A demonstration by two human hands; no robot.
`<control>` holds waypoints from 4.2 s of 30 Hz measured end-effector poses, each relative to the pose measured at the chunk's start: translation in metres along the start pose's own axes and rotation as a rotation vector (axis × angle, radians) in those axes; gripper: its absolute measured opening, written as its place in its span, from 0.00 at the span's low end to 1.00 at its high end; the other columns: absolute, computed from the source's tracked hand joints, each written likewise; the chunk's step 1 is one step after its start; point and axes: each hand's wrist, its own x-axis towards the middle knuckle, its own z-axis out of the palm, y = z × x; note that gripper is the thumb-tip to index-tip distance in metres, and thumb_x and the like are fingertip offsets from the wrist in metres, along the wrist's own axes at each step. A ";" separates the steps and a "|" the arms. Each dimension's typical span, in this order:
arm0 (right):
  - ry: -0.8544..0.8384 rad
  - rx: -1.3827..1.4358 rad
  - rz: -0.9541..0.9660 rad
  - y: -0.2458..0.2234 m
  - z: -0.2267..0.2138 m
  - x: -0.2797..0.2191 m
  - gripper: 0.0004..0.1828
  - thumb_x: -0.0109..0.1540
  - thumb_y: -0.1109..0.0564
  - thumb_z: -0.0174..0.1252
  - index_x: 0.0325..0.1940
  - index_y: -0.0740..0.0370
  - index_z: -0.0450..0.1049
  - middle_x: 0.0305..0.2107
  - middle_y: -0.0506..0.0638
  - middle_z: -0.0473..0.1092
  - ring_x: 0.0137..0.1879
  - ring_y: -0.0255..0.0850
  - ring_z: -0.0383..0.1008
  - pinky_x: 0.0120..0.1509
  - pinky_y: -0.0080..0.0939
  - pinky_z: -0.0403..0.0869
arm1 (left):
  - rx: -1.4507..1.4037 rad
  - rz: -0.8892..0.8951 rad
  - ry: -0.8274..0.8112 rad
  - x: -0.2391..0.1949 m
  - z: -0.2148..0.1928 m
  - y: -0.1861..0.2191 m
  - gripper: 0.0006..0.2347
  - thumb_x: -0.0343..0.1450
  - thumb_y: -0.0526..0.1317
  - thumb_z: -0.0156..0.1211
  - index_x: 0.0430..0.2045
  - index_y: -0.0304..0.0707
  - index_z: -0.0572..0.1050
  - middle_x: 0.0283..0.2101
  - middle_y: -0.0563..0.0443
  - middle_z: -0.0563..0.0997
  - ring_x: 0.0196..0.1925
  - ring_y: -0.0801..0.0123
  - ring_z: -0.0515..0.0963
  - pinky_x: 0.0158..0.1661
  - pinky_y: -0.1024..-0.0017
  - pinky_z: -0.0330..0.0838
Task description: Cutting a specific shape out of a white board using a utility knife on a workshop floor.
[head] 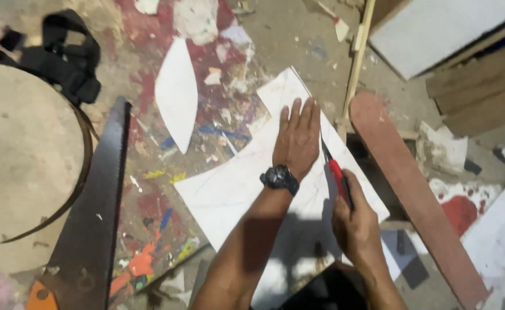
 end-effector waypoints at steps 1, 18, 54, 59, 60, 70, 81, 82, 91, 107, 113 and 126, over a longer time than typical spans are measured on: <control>0.005 0.022 0.022 -0.004 -0.001 0.001 0.37 0.62 0.48 0.42 0.78 0.37 0.57 0.51 0.60 0.75 0.44 0.54 0.74 0.51 0.46 0.67 | 0.003 0.006 0.048 0.005 0.001 0.000 0.22 0.72 0.31 0.43 0.64 0.32 0.68 0.68 0.38 0.71 0.72 0.45 0.67 0.72 0.47 0.56; 0.119 -0.176 -0.049 0.089 -0.024 -0.068 0.35 0.61 0.46 0.50 0.74 0.28 0.62 0.51 0.46 0.80 0.48 0.45 0.82 0.50 0.38 0.73 | 0.057 -0.033 -0.066 0.004 0.014 -0.001 0.26 0.72 0.30 0.42 0.70 0.33 0.60 0.74 0.41 0.63 0.77 0.47 0.60 0.75 0.47 0.48; -0.027 -0.103 0.016 -0.004 -0.002 0.010 0.35 0.65 0.53 0.43 0.78 0.31 0.52 0.38 0.69 0.75 0.42 0.63 0.76 0.51 0.49 0.70 | -0.044 -0.046 -0.053 0.023 0.012 -0.007 0.22 0.76 0.36 0.41 0.68 0.31 0.62 0.72 0.38 0.65 0.75 0.43 0.61 0.73 0.45 0.50; -0.016 -0.144 -0.004 -0.029 -0.012 -0.007 0.34 0.64 0.52 0.42 0.76 0.34 0.55 0.39 0.69 0.76 0.43 0.66 0.76 0.51 0.51 0.70 | 0.042 -0.055 -0.100 0.028 0.019 -0.007 0.25 0.74 0.35 0.38 0.71 0.33 0.58 0.75 0.41 0.62 0.78 0.46 0.58 0.75 0.46 0.44; -0.052 -0.055 0.100 -0.036 -0.013 -0.021 0.32 0.68 0.54 0.41 0.76 0.30 0.55 0.34 0.64 0.69 0.38 0.57 0.70 0.42 0.50 0.69 | 0.039 -0.062 -0.081 0.025 0.021 -0.006 0.25 0.74 0.34 0.39 0.71 0.33 0.58 0.74 0.41 0.63 0.77 0.45 0.59 0.75 0.45 0.45; 0.163 -0.218 0.014 0.066 -0.016 -0.066 0.34 0.61 0.41 0.47 0.75 0.25 0.63 0.23 0.60 0.77 0.27 0.55 0.81 0.36 0.40 0.71 | 0.070 -0.059 -0.145 0.026 0.019 -0.004 0.29 0.71 0.31 0.39 0.72 0.34 0.54 0.76 0.40 0.59 0.79 0.47 0.56 0.76 0.47 0.39; -0.073 0.088 0.166 -0.018 -0.014 -0.007 0.32 0.66 0.55 0.43 0.76 0.33 0.59 0.48 0.62 0.71 0.47 0.54 0.71 0.48 0.50 0.72 | -0.023 -0.017 0.018 0.021 0.021 -0.002 0.25 0.72 0.30 0.42 0.68 0.28 0.62 0.72 0.36 0.65 0.76 0.42 0.62 0.74 0.43 0.50; -0.058 -0.042 -0.035 -0.014 -0.008 0.012 0.34 0.63 0.56 0.44 0.75 0.37 0.58 0.45 0.63 0.76 0.45 0.55 0.76 0.54 0.45 0.69 | -0.009 -0.025 0.060 0.023 0.020 -0.006 0.23 0.74 0.32 0.44 0.67 0.29 0.64 0.71 0.37 0.67 0.75 0.43 0.64 0.73 0.44 0.53; -0.073 -0.106 0.039 -0.014 -0.011 -0.012 0.43 0.62 0.58 0.50 0.79 0.29 0.50 0.39 0.53 0.76 0.41 0.43 0.71 0.52 0.38 0.69 | 0.007 -0.069 -0.052 0.024 0.024 -0.006 0.25 0.73 0.33 0.41 0.70 0.31 0.60 0.74 0.38 0.63 0.77 0.44 0.60 0.75 0.45 0.47; 0.012 -0.199 0.142 0.031 -0.019 -0.035 0.34 0.63 0.43 0.46 0.75 0.24 0.60 0.27 0.55 0.83 0.36 0.46 0.86 0.47 0.33 0.72 | 0.000 -0.057 -0.020 0.022 0.027 -0.005 0.25 0.73 0.31 0.42 0.69 0.30 0.61 0.72 0.38 0.65 0.76 0.45 0.61 0.75 0.45 0.48; -0.107 0.030 0.041 -0.042 -0.009 -0.001 0.30 0.65 0.60 0.40 0.70 0.36 0.60 0.26 0.64 0.69 0.31 0.51 0.65 0.44 0.45 0.68 | -0.018 -0.044 -0.004 0.029 0.020 -0.008 0.23 0.74 0.33 0.42 0.68 0.29 0.62 0.72 0.37 0.65 0.76 0.44 0.60 0.75 0.45 0.48; -0.046 -0.020 0.053 0.007 0.003 0.006 0.37 0.64 0.40 0.40 0.80 0.32 0.50 0.50 0.58 0.71 0.54 0.53 0.70 0.53 0.46 0.68 | 0.052 -0.048 0.007 0.024 0.025 -0.004 0.24 0.74 0.33 0.42 0.69 0.31 0.61 0.72 0.40 0.67 0.75 0.47 0.63 0.74 0.49 0.51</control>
